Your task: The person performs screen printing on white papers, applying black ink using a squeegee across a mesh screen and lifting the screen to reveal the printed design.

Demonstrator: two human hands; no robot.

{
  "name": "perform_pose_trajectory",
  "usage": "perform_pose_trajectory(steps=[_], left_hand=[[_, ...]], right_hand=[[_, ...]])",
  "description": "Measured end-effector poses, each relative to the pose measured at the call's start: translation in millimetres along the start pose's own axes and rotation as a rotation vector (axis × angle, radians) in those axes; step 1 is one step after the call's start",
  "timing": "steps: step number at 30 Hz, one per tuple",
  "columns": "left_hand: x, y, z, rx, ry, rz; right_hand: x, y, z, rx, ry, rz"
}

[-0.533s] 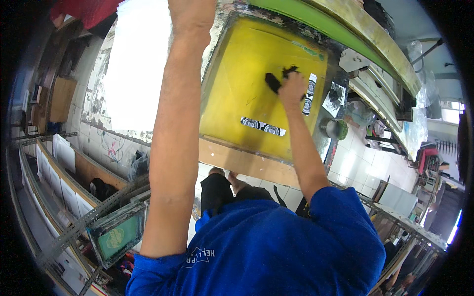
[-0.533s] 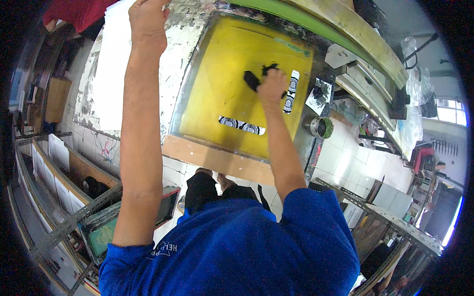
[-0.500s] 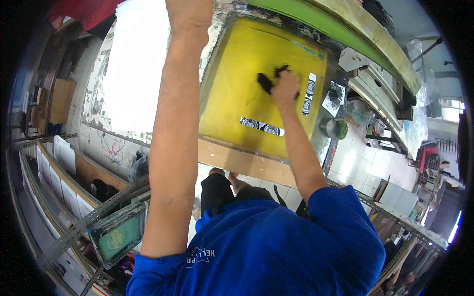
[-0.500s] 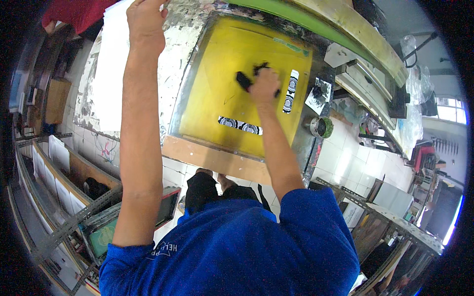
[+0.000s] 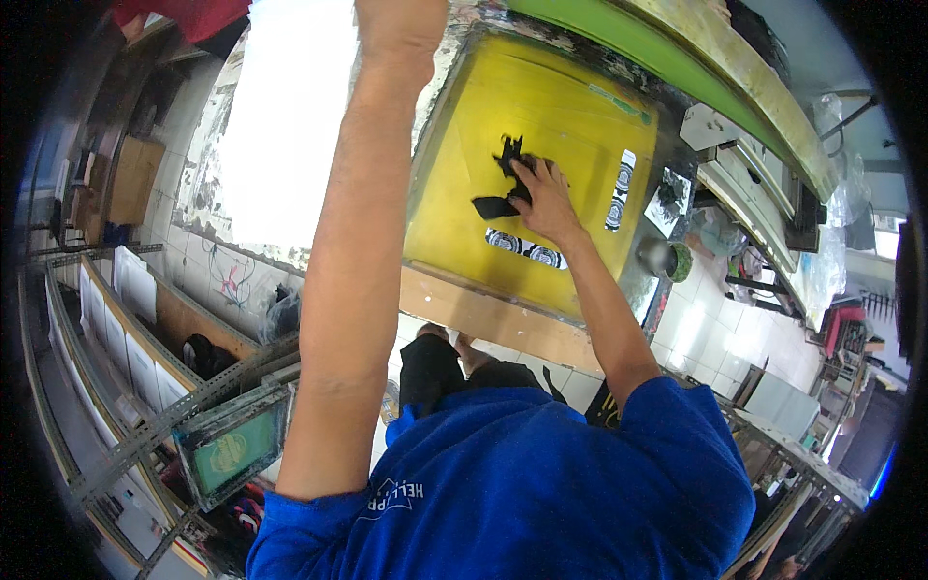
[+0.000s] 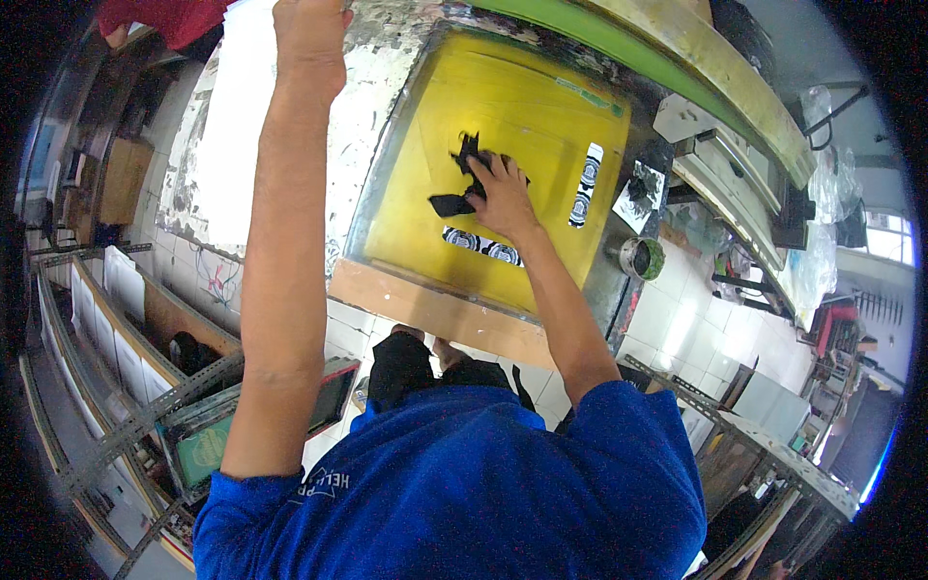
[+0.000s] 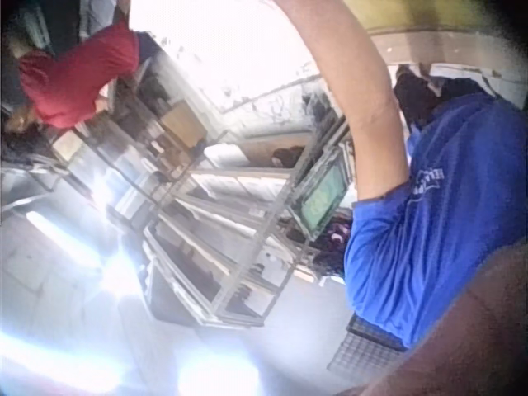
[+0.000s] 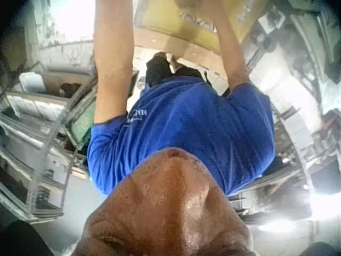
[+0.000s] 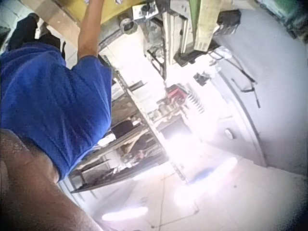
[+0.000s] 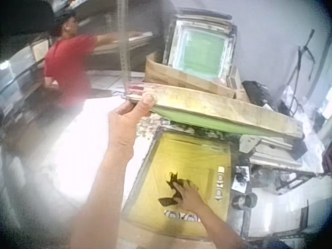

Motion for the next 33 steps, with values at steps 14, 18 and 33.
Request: perform_pose_trajectory(steps=[14,18,33], left_hand=[[-8.0,-5.0,-4.3,-0.089,0.070,-0.009],[-6.5,0.0,-7.3,-0.077,0.059,0.022],[-9.2,-0.5,5.0,-0.057,0.023,0.006]], right_hand=[[8.5,-24.8,-14.5,0.183,-0.115,-0.114],[24.1,-44.7,-10.6,0.072,-0.205,-0.215],[-9.7,15.6,-41.6,0.125,-0.041,-0.156]])
Point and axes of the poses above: each hand's wrist, its own x-axis towards the middle knuckle, its own z-axis out of the back of the hand, y = z × x, the point moved 9 cm from there along x, towards the middle knuckle, and after that the axes turned 8 degrees about y, right-handed, at the moved point
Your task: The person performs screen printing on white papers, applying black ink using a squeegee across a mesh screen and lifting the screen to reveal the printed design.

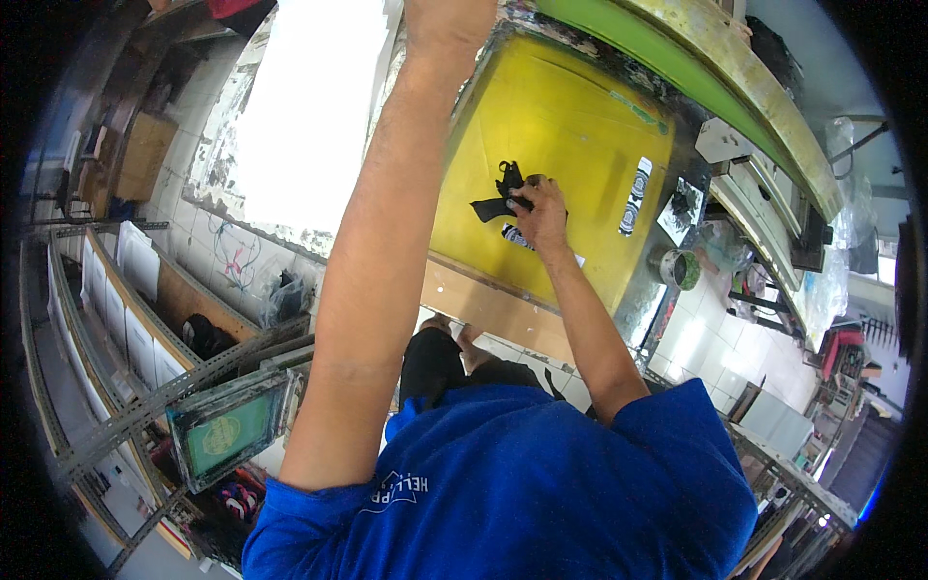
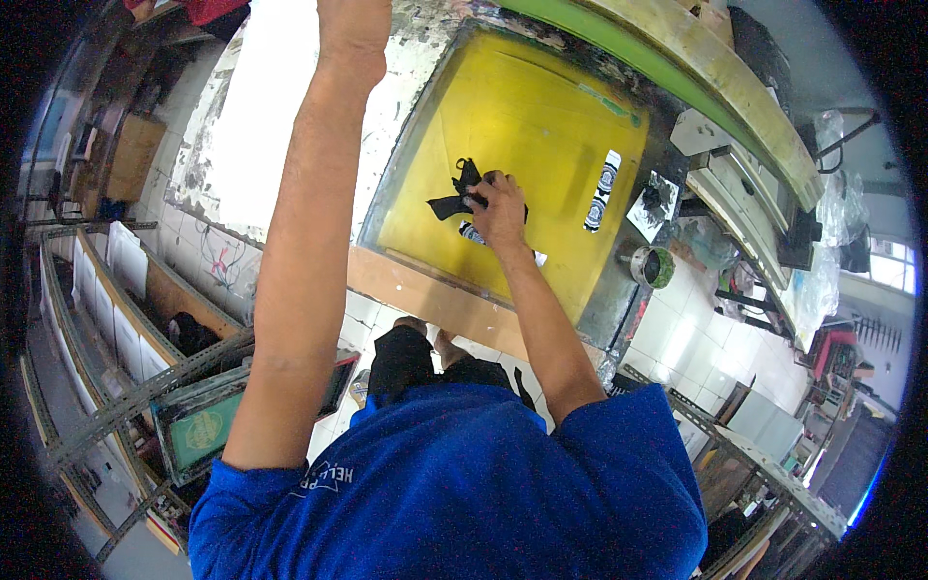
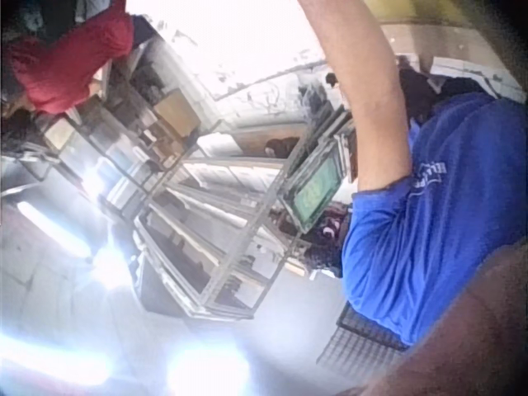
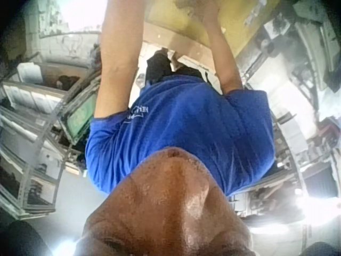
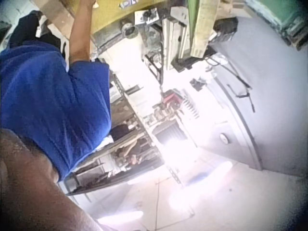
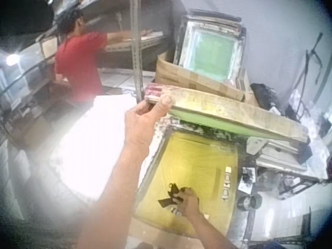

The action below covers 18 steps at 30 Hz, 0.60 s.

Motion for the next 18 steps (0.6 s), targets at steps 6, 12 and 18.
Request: perform_pose_trajectory(steps=[6,12,18], left_hand=[[4.5,1.0,-11.9,-0.014,0.049,0.025],[3.5,-0.7,-5.0,-0.079,0.031,-0.021],[4.5,-5.6,-24.1,-0.220,0.131,-0.040]], right_hand=[[60.0,-41.4,29.5,-0.102,-0.200,-0.071],[12.4,1.5,1.3,0.017,0.011,0.027],[72.0,-47.6,23.5,-0.040,-0.170,-0.123]])
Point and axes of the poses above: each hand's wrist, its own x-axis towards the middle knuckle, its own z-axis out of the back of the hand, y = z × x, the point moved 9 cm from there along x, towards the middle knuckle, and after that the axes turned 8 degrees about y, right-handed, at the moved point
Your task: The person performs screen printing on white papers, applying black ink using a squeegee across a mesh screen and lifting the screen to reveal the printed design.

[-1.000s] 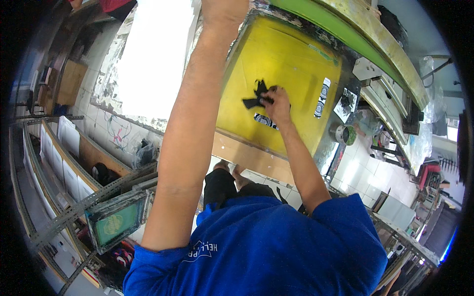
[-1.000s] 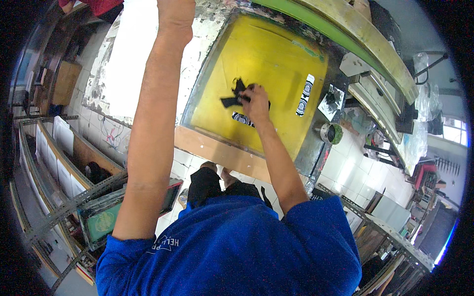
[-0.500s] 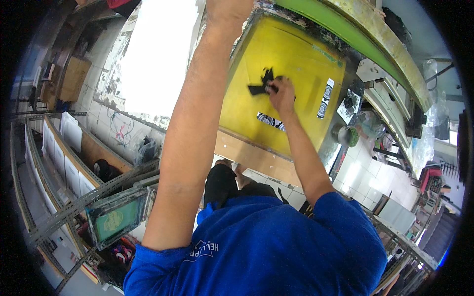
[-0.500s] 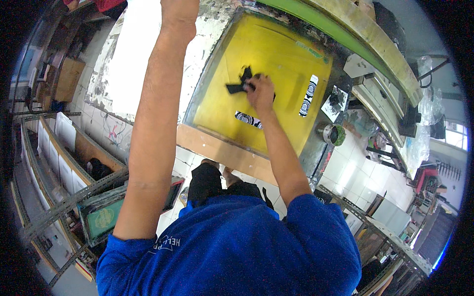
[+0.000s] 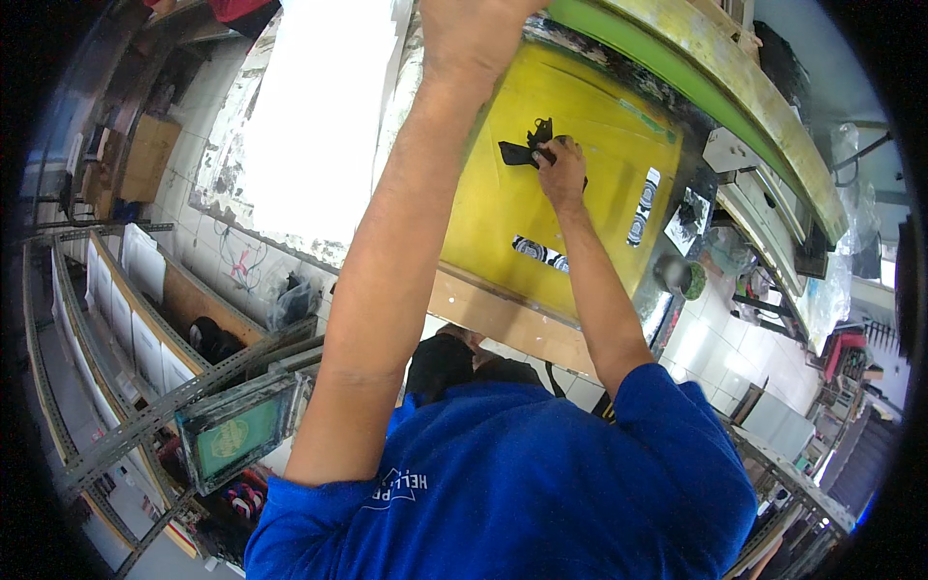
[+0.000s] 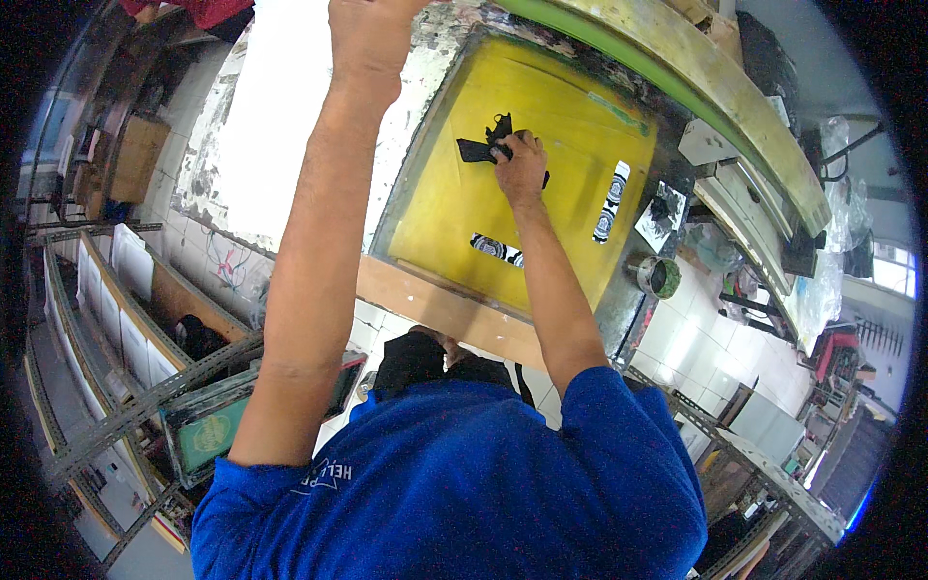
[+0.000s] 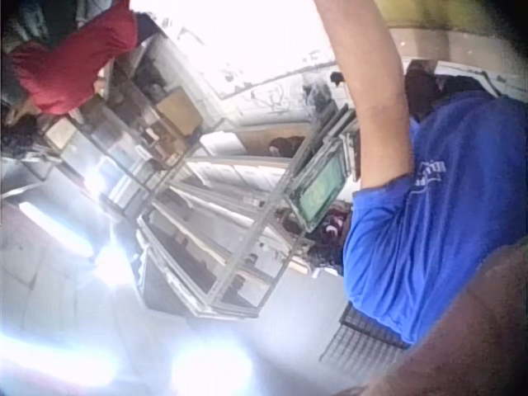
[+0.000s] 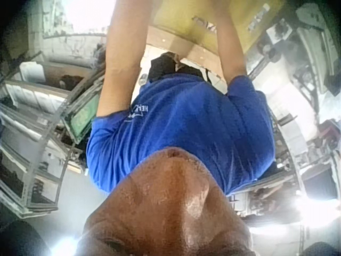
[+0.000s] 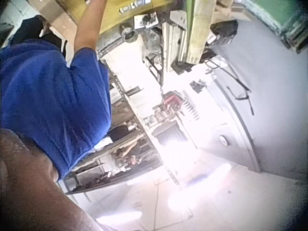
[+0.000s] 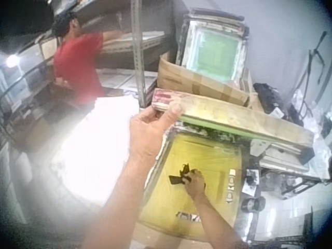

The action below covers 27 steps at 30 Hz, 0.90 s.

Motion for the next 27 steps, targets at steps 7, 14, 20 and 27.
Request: perform_pose_trajectory(steps=[7,14,20,27], left_hand=[[-1.4,-8.4,17.5,0.263,-0.091,0.032],[4.2,-3.3,11.6,0.274,-0.074,0.047],[9.5,-12.4,10.1,0.251,-0.075,-0.034],[12.0,-14.7,9.4,0.308,-0.046,-0.043]], right_hand=[[-61.0,35.8,10.7,-0.031,0.091,0.214],[-18.6,18.0,4.4,-0.028,0.108,0.020],[-62.6,1.2,26.5,0.051,0.188,0.119],[-84.6,17.5,19.2,0.044,0.230,0.134]])
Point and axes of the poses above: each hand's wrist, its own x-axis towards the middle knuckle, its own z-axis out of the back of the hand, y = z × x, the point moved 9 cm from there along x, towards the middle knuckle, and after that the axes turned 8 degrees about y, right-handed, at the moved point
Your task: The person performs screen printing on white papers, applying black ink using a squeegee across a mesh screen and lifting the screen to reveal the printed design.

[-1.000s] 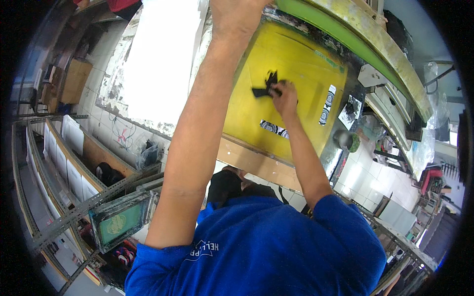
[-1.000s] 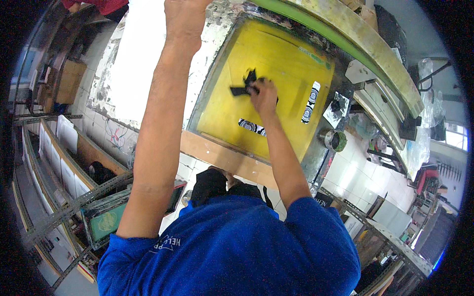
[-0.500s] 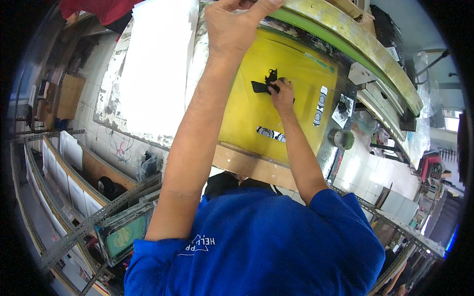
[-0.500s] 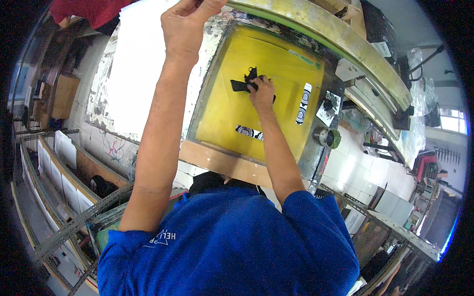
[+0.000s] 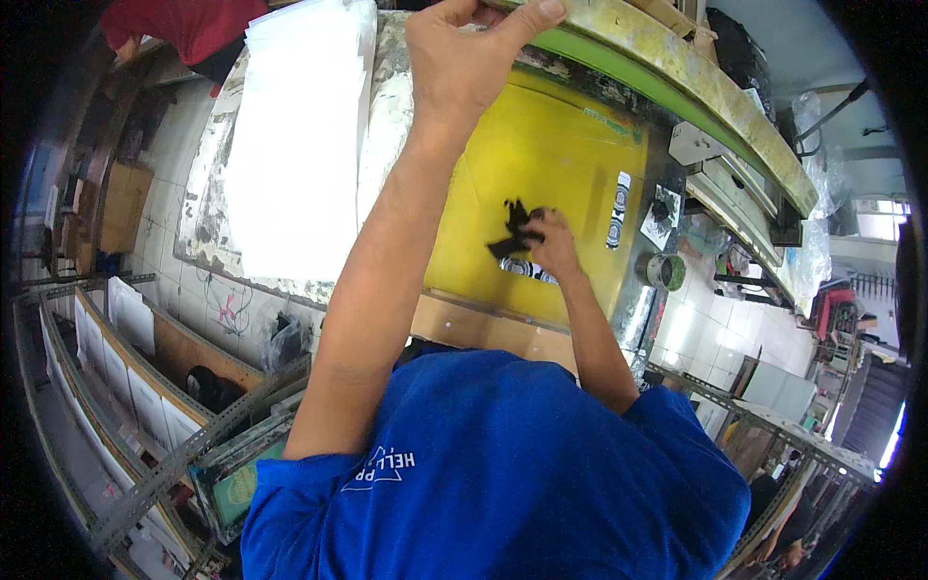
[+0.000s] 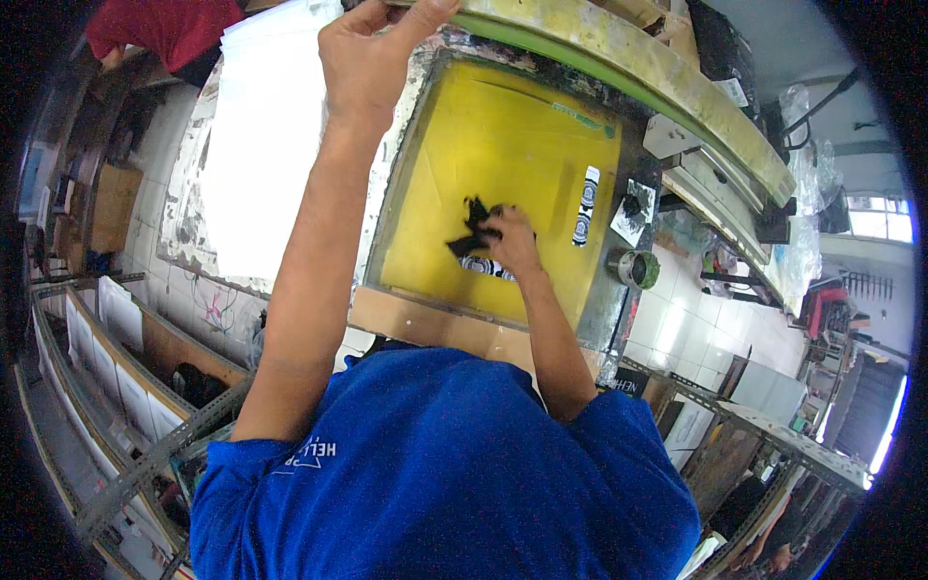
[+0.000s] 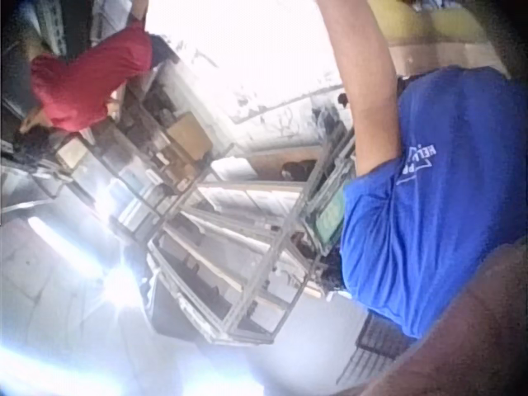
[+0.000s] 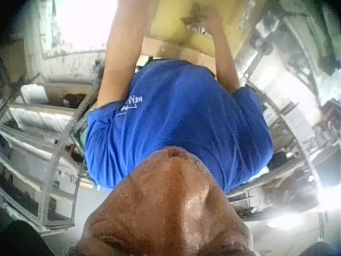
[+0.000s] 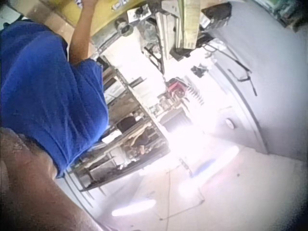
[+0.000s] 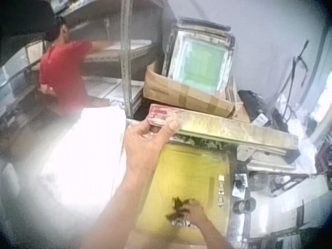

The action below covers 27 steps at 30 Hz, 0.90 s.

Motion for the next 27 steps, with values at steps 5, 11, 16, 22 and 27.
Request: perform_pose_trajectory(steps=[5,11,16,22,27], left_hand=[[1.6,1.5,-3.6,-0.078,-0.003,-0.027],[5.6,-3.8,-10.9,-0.190,0.010,0.039],[7.2,-3.5,-8.4,-0.089,0.015,0.080],[8.0,-3.7,-17.4,-0.240,0.002,0.074],[13.2,-0.3,-7.7,-0.147,-0.009,-0.017]], right_hand=[[29.5,-16.9,10.0,-0.068,-0.141,-0.110],[68.3,-15.3,18.7,-0.115,-0.330,-0.160],[20.7,-81.9,63.4,-0.194,-0.461,-0.351],[46.7,-56.0,51.4,-0.200,-0.494,-0.309],[22.8,-89.1,79.8,-0.256,-0.541,-0.429]])
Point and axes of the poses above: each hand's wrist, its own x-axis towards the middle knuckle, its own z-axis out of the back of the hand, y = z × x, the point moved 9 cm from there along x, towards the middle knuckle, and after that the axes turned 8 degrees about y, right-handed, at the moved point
